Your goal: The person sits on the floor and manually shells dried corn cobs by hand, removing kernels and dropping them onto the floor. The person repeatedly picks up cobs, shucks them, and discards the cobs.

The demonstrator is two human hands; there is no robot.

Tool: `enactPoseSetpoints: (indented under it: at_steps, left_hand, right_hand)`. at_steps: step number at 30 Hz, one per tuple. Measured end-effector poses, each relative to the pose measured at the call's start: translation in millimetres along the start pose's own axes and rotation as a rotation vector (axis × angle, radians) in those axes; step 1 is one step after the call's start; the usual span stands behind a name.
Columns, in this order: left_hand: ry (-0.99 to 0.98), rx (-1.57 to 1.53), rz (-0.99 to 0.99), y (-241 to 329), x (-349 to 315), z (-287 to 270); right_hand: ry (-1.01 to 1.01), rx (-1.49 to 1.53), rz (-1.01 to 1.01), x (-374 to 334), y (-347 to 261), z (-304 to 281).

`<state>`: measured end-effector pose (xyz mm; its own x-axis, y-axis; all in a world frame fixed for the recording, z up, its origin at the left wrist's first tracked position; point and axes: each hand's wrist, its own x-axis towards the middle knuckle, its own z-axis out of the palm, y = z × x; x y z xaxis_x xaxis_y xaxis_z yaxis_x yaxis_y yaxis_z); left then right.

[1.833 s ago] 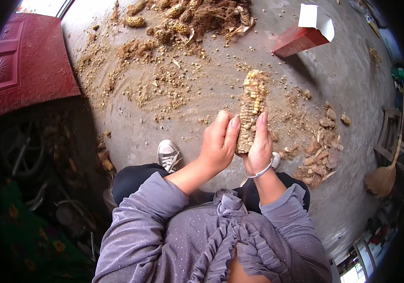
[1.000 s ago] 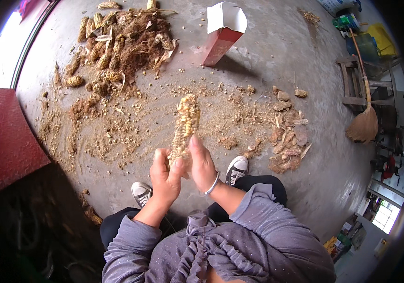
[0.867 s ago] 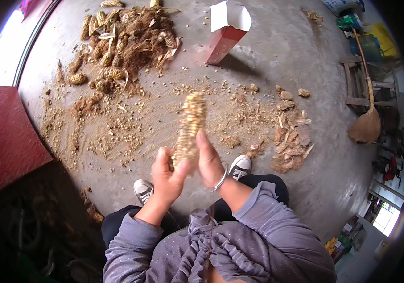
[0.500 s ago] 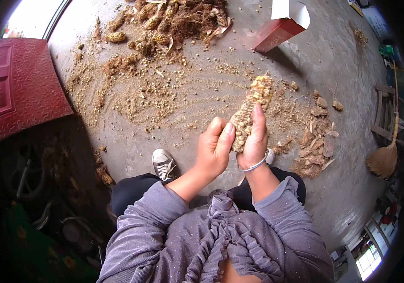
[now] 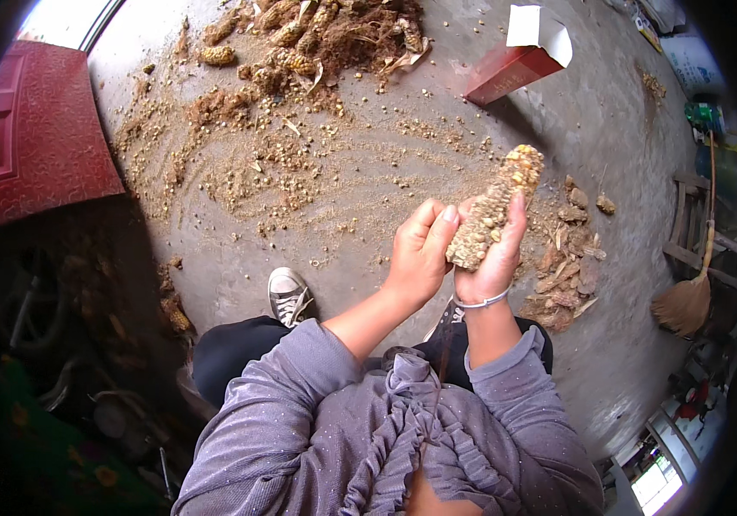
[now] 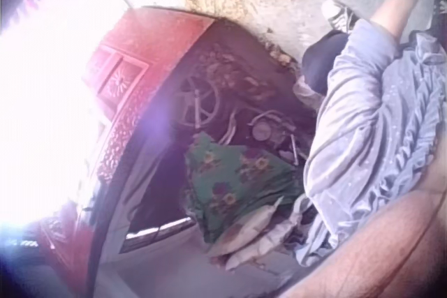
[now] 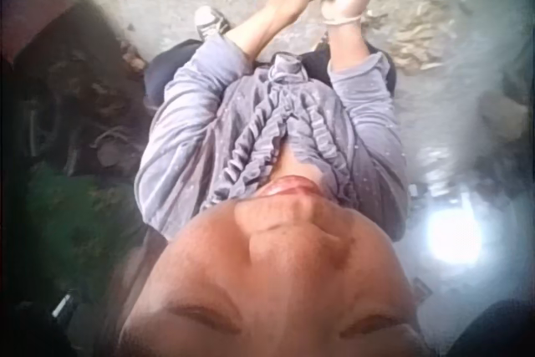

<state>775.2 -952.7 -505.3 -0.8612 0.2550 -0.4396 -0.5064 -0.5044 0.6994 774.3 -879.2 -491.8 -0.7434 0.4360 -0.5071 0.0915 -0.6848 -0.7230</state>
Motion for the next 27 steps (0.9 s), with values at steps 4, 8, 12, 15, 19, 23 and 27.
enactPoseSetpoints:
  at_steps: [4,8,12,15,19,23,27]
  left_hand:
    - [0.046,-0.203,-0.116,-4.5,13.2,-3.3]
    - [-0.082,-0.596,-0.261,-9.3,19.6,-15.4]
    - [0.092,-0.666,-0.328,-13.9,22.5,-9.5]
    - [0.013,-0.730,-0.339,-8.6,22.3,-13.4]
    - [0.037,-0.822,-0.335,4.4,20.4,-13.6]
    - [-0.021,-0.787,-0.300,-0.1,24.6,-19.3]
    - [0.054,-0.596,-0.387,-12.5,30.6,-20.3]
  right_hand:
    - [-0.147,-0.059,0.009,-6.1,-5.3,6.3]
    - [-0.325,0.084,0.108,-13.0,-9.2,14.1]
    - [-0.381,0.042,-0.038,-15.7,-9.3,19.1]
    - [-0.373,-0.014,-0.113,-15.4,-5.3,18.0]
    - [-0.439,-0.058,-0.187,-16.1,-3.8,17.8]
    - [-0.479,-0.201,-0.263,-17.8,-0.7,22.4]
    - [-0.514,-0.099,-0.188,-14.4,-16.4,11.1]
